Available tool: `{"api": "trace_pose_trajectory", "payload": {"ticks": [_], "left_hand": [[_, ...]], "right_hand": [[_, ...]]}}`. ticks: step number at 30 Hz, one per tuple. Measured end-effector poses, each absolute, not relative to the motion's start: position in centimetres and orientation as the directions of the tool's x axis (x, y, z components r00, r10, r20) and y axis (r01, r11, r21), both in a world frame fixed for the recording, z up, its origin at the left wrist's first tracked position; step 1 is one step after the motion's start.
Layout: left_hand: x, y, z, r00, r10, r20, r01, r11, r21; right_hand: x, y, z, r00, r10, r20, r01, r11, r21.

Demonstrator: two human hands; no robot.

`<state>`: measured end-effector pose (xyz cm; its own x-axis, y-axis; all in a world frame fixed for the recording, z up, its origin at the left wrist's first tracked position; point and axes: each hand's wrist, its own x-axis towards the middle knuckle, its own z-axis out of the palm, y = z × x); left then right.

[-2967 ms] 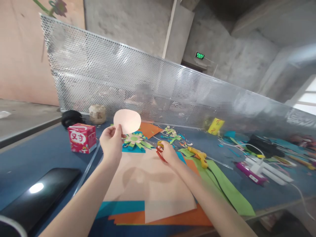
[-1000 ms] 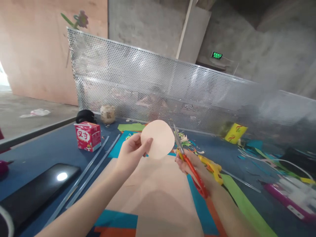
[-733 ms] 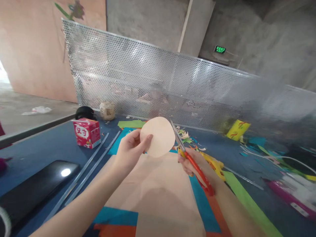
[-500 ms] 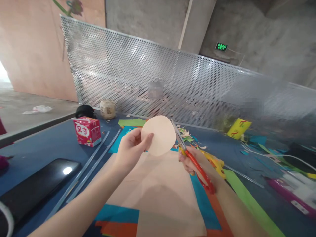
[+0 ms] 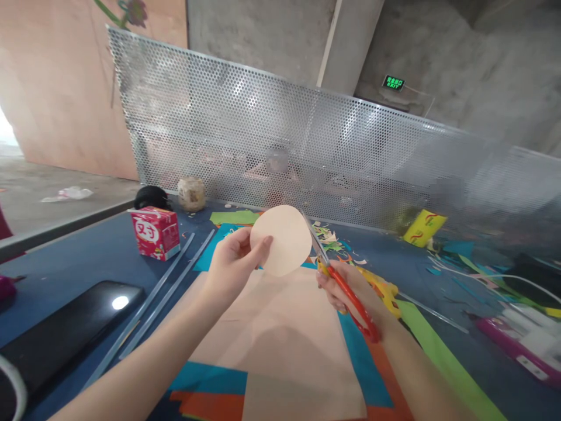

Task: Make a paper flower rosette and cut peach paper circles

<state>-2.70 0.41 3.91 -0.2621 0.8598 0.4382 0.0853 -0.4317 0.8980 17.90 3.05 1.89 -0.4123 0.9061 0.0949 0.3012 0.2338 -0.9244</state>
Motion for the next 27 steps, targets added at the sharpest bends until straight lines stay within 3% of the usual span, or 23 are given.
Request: {"api": "trace_pose_trajectory", "payload": {"ticks": [14, 27], "left_hand": [[-3.09, 0.59, 3.86, -0.376, 0.822, 0.428, 0.106, -0.421, 0.901], [-3.03, 0.64, 3.61, -0.331, 0.858, 0.392, 0.102, -0.381, 0.919]], "right_hand": [[17.52, 2.62, 2.75, -0.338, 0.939, 0.060, 0.391, 0.199, -0.899], [17.68, 2.76, 2.56, -0.368, 0.930, 0.015, 0.370, 0.161, -0.915]]}}
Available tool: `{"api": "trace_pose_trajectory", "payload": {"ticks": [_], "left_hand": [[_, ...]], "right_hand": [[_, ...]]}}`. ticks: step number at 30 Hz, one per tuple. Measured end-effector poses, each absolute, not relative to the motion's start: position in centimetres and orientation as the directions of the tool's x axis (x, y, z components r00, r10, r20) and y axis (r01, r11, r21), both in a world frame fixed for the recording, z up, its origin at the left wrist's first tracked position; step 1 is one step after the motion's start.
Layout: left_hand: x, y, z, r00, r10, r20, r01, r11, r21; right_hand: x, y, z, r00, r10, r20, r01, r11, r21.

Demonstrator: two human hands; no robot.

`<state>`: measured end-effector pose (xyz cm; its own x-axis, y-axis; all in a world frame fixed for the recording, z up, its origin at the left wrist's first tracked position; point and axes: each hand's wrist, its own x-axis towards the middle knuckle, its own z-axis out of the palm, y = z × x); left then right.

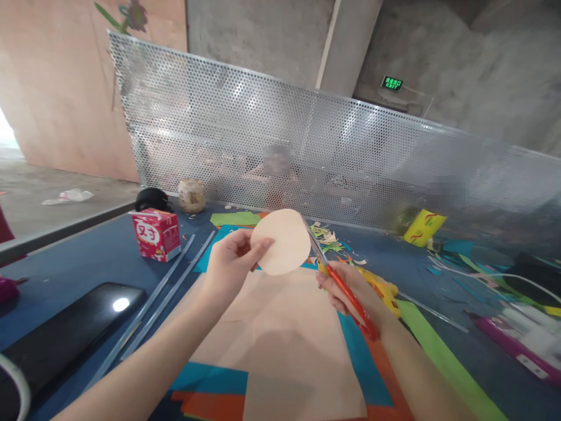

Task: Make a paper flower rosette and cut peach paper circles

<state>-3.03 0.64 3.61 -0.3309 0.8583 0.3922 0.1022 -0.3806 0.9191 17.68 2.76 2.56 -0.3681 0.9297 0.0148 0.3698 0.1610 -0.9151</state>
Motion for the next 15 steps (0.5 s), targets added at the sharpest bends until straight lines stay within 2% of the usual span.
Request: {"api": "trace_pose_trajectory", "payload": {"ticks": [10, 15], "left_hand": [[-3.44, 0.64, 4.11, -0.385, 0.869, 0.309, 0.016, -0.329, 0.944], [-3.34, 0.61, 3.94, -0.329, 0.891, 0.313, 0.028, -0.322, 0.946]], "right_hand": [[17.57, 2.47, 3.11, -0.297, 0.954, 0.050, 0.484, 0.195, -0.853], [17.26, 2.40, 3.39, -0.323, 0.941, 0.099, 0.498, 0.258, -0.828]]}}
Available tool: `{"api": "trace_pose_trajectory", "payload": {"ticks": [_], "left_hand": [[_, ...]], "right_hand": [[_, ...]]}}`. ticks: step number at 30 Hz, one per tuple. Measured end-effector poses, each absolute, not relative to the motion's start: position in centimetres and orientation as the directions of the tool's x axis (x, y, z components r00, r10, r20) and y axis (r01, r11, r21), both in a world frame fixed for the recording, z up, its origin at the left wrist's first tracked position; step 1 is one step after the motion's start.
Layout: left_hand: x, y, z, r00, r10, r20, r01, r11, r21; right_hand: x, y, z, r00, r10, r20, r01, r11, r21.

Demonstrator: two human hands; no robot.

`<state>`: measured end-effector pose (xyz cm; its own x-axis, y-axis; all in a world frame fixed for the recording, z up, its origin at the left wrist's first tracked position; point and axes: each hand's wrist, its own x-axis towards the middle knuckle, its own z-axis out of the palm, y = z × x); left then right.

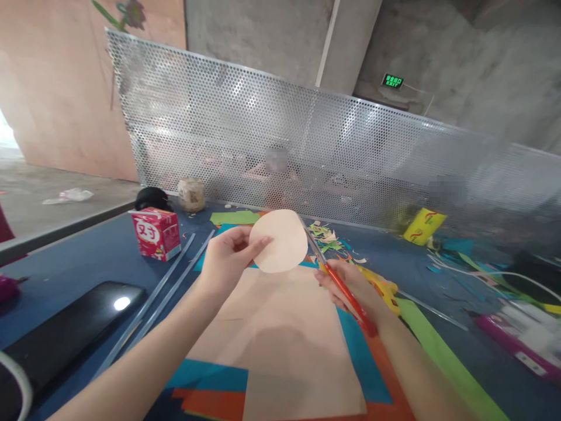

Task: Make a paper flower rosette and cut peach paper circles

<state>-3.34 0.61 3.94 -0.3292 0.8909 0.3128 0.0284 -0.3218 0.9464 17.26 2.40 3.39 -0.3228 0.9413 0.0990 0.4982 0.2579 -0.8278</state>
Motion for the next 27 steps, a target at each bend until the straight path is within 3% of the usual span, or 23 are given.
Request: {"api": "trace_pose_trajectory", "payload": {"ticks": [9, 17, 27], "left_hand": [[-3.45, 0.77, 3.79, -0.302, 0.893, 0.335, 0.104, -0.318, 0.942], [-4.06, 0.88, 3.90, -0.383, 0.840, 0.384, 0.192, -0.334, 0.923], [-3.55, 0.51, 3.76, -0.367, 0.818, 0.443, 0.305, -0.344, 0.888]], "right_hand": [[17.33, 2.42, 3.69, -0.335, 0.942, -0.003, 0.488, 0.171, -0.856], [17.12, 2.35, 3.37, -0.248, 0.968, -0.031, 0.527, 0.108, -0.843], [17.04, 2.48, 3.35, -0.293, 0.951, -0.096, 0.491, 0.064, -0.869]]}}
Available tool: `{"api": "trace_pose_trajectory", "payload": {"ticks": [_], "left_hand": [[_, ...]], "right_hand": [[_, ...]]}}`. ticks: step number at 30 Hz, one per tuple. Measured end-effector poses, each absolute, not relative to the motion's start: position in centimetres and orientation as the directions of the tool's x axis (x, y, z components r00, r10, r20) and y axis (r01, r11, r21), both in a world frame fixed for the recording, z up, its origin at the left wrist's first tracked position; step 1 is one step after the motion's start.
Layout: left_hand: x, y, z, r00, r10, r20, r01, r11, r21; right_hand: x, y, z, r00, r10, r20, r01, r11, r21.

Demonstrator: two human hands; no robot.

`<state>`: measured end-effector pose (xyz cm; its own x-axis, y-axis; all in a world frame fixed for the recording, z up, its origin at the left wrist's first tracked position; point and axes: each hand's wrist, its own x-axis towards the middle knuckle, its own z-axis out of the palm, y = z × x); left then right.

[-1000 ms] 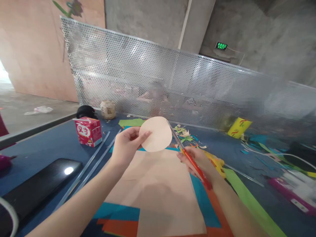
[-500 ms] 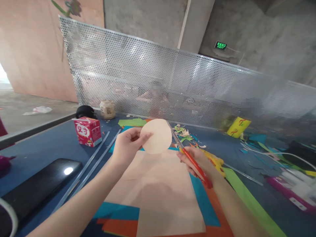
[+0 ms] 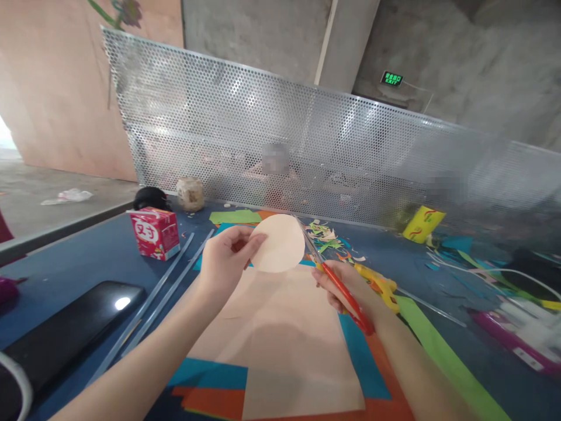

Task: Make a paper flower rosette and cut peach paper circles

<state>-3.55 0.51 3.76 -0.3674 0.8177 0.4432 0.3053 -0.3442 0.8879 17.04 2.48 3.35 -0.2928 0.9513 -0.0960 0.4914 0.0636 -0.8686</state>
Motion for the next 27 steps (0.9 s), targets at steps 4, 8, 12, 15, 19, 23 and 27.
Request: {"api": "trace_pose_trajectory", "payload": {"ticks": [4, 8, 12, 15, 19, 23, 27], "left_hand": [[-3.58, 0.51, 3.89, -0.376, 0.805, 0.458, 0.325, -0.348, 0.879], [-3.79, 0.54, 4.06, -0.399, 0.790, 0.466, 0.339, -0.345, 0.875], [-3.96, 0.52, 4.14, -0.417, 0.781, 0.465, 0.332, -0.345, 0.878], [-3.86, 0.42, 4.11, -0.401, 0.777, 0.485, 0.368, -0.348, 0.862], [-3.62, 0.27, 4.04, -0.383, 0.774, 0.504, 0.409, -0.347, 0.844], [-3.67, 0.38, 3.94, -0.375, 0.772, 0.514, 0.426, -0.349, 0.835], [-3.87, 0.48, 3.99, -0.370, 0.776, 0.511, 0.433, -0.343, 0.834]], "right_hand": [[17.10, 2.50, 3.28, -0.284, 0.955, -0.089, 0.500, 0.069, -0.863], [17.09, 2.50, 3.30, -0.264, 0.960, -0.087, 0.531, 0.070, -0.844], [17.03, 2.47, 3.32, -0.259, 0.962, -0.080, 0.577, 0.088, -0.812], [17.07, 2.59, 3.21, -0.277, 0.956, -0.096, 0.554, 0.077, -0.829], [17.13, 2.83, 3.05, -0.292, 0.949, -0.116, 0.520, 0.055, -0.852], [17.12, 2.73, 3.29, -0.294, 0.947, -0.129, 0.528, 0.049, -0.848], [17.18, 2.48, 3.63, -0.311, 0.941, -0.133, 0.510, 0.048, -0.859]]}}
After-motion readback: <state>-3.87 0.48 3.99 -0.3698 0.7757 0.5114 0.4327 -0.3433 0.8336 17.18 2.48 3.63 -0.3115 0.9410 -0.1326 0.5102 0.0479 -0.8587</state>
